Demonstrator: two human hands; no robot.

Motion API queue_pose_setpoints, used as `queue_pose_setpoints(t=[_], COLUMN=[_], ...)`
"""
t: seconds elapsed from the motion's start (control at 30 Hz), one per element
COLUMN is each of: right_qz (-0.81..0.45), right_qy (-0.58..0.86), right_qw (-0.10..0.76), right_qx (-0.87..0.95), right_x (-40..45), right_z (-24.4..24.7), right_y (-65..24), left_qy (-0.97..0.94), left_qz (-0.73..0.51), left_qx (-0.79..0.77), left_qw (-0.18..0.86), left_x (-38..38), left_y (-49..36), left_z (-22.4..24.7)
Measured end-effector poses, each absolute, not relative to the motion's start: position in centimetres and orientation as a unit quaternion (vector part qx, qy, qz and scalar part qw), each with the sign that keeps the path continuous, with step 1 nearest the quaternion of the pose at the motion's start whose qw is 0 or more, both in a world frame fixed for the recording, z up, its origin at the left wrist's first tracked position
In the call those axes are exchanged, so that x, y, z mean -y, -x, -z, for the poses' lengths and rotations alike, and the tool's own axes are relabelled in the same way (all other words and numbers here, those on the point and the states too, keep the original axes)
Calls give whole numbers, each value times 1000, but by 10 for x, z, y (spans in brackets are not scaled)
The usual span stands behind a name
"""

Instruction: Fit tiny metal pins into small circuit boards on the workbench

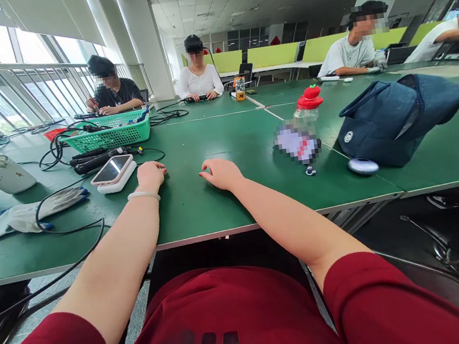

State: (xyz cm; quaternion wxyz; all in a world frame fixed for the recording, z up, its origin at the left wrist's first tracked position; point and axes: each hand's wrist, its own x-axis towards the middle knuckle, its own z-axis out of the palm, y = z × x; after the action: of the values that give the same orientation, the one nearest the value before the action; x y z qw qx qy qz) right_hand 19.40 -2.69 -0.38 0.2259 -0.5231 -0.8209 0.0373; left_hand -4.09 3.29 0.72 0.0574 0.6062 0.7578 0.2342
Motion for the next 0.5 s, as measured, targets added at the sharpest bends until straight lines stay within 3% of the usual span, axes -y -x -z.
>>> queue_pose_setpoints(t=[0.33, 0.5], right_qz=[-46, -47], right_qy=[526, 515], right_qw=[224, 217], right_qx=[819, 828], right_x=[28, 27], right_z=[3, 4], right_y=[-194, -194], left_qy=[-593, -590], left_qz=[-268, -290], left_qx=[-759, -750], left_qw=[33, 76], left_x=[-33, -32], left_y=[42, 41], left_z=[-5, -2])
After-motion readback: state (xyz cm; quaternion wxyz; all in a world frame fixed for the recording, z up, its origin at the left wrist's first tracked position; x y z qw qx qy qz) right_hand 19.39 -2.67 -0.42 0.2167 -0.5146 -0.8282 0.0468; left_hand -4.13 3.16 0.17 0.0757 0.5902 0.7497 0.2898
